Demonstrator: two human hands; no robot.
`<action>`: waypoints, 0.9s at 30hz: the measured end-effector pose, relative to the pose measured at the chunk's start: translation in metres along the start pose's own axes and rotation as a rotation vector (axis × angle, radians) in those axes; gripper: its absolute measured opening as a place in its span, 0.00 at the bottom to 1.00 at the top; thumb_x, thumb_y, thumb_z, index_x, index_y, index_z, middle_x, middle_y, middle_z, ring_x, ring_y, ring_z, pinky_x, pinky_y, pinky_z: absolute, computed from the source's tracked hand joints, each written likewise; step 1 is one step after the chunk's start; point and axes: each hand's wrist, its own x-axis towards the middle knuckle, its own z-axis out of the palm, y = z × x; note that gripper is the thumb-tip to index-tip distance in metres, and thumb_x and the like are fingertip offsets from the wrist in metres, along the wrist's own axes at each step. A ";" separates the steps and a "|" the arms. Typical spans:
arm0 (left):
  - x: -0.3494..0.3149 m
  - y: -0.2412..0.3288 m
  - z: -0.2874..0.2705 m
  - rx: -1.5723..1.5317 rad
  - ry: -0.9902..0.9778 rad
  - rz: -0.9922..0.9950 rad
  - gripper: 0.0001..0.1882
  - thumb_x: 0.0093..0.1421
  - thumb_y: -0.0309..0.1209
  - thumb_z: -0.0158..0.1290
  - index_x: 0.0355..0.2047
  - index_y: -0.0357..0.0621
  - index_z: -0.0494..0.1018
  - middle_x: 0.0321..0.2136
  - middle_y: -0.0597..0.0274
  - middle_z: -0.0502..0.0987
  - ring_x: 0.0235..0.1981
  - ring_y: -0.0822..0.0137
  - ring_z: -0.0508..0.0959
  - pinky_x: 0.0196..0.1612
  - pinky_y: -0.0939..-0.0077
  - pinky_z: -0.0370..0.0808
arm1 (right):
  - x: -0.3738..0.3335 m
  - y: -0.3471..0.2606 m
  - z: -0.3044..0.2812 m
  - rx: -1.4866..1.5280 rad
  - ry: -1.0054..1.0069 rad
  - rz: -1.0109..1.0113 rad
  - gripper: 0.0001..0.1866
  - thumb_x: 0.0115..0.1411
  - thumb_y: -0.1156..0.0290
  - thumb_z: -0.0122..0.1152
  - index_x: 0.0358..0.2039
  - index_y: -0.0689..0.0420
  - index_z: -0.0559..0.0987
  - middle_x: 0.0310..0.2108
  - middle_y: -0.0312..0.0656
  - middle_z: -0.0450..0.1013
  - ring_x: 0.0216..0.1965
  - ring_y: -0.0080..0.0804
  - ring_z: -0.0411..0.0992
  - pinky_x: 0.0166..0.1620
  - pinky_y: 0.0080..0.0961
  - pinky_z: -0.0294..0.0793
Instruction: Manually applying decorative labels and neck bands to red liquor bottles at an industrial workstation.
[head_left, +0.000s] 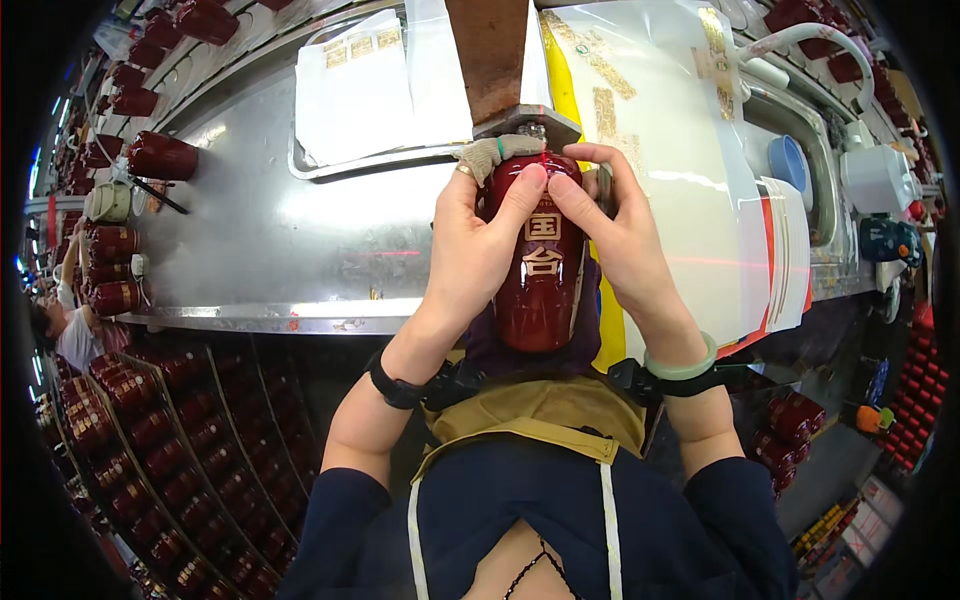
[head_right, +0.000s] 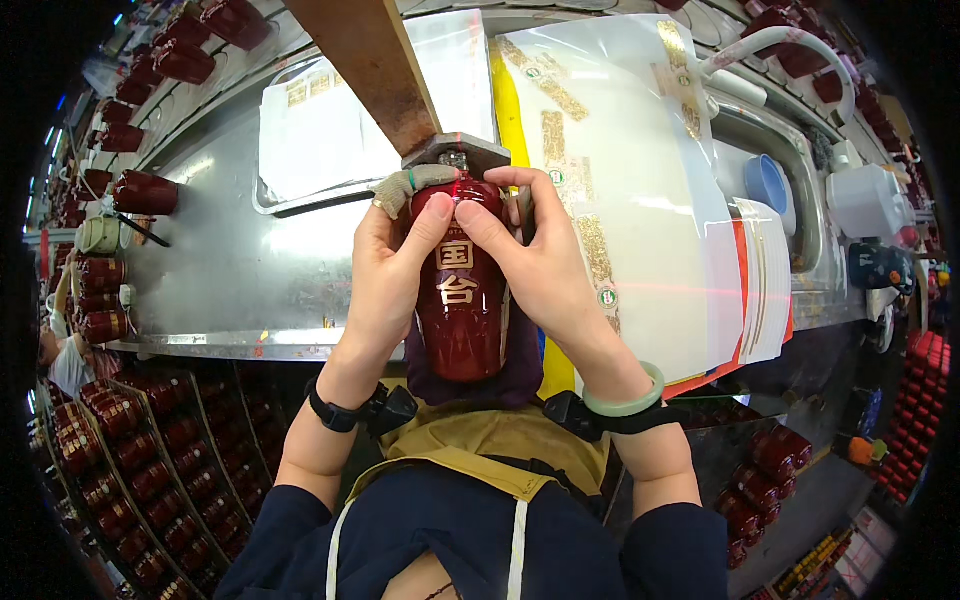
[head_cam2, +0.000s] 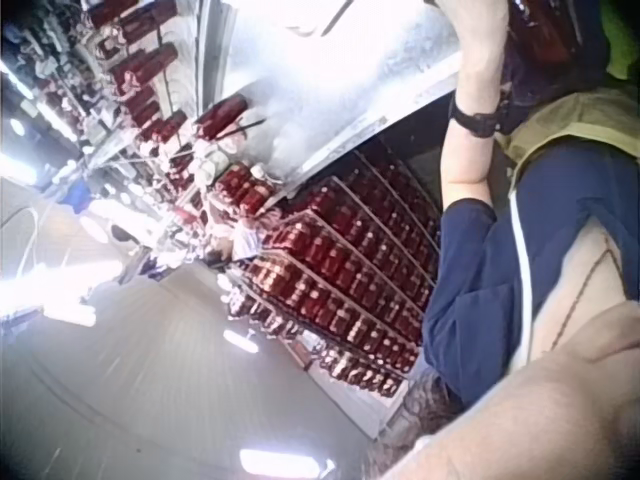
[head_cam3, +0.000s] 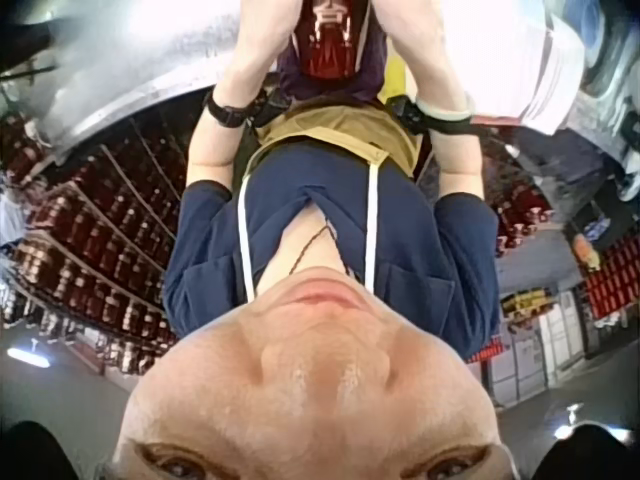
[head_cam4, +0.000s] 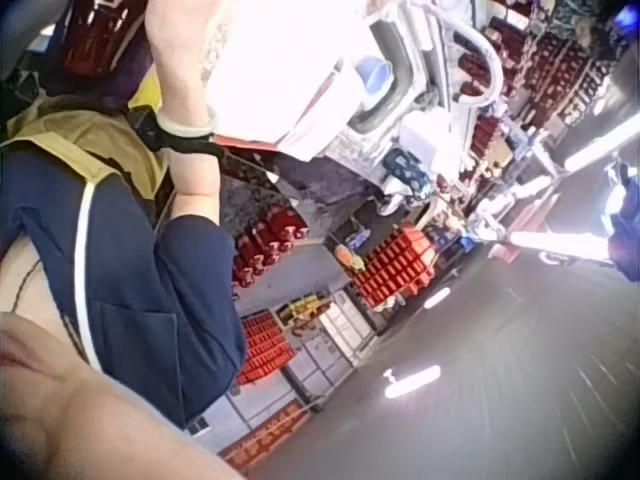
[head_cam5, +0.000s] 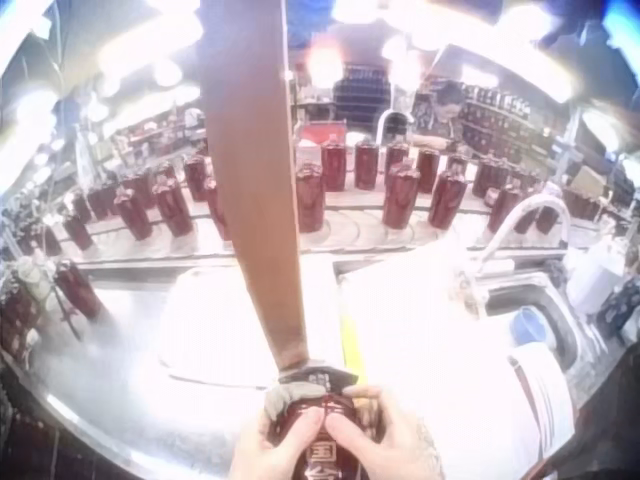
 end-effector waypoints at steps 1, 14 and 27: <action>0.000 0.000 0.000 -0.014 0.005 0.005 0.15 0.70 0.31 0.56 0.53 0.37 0.74 0.45 0.60 0.80 0.44 0.73 0.78 0.49 0.76 0.76 | -0.001 0.000 0.001 0.044 -0.008 0.016 0.22 0.66 0.67 0.67 0.55 0.61 0.70 0.36 0.34 0.73 0.36 0.16 0.69 0.40 0.16 0.70; 0.000 -0.005 -0.005 0.035 -0.051 0.034 0.16 0.72 0.31 0.51 0.56 0.38 0.74 0.49 0.59 0.79 0.48 0.72 0.77 0.53 0.76 0.74 | 0.000 0.000 -0.004 0.024 -0.025 0.065 0.23 0.64 0.66 0.68 0.55 0.61 0.70 0.39 0.37 0.75 0.40 0.18 0.71 0.45 0.19 0.73; -0.004 -0.008 -0.020 -0.183 0.106 -0.023 0.34 0.77 0.51 0.30 0.63 0.30 0.64 0.61 0.44 0.70 0.63 0.58 0.69 0.68 0.62 0.62 | 0.001 -0.060 -0.003 -1.039 -0.462 -1.149 0.17 0.51 0.73 0.61 0.44 0.56 0.81 0.37 0.36 0.79 0.38 0.35 0.75 0.43 0.29 0.75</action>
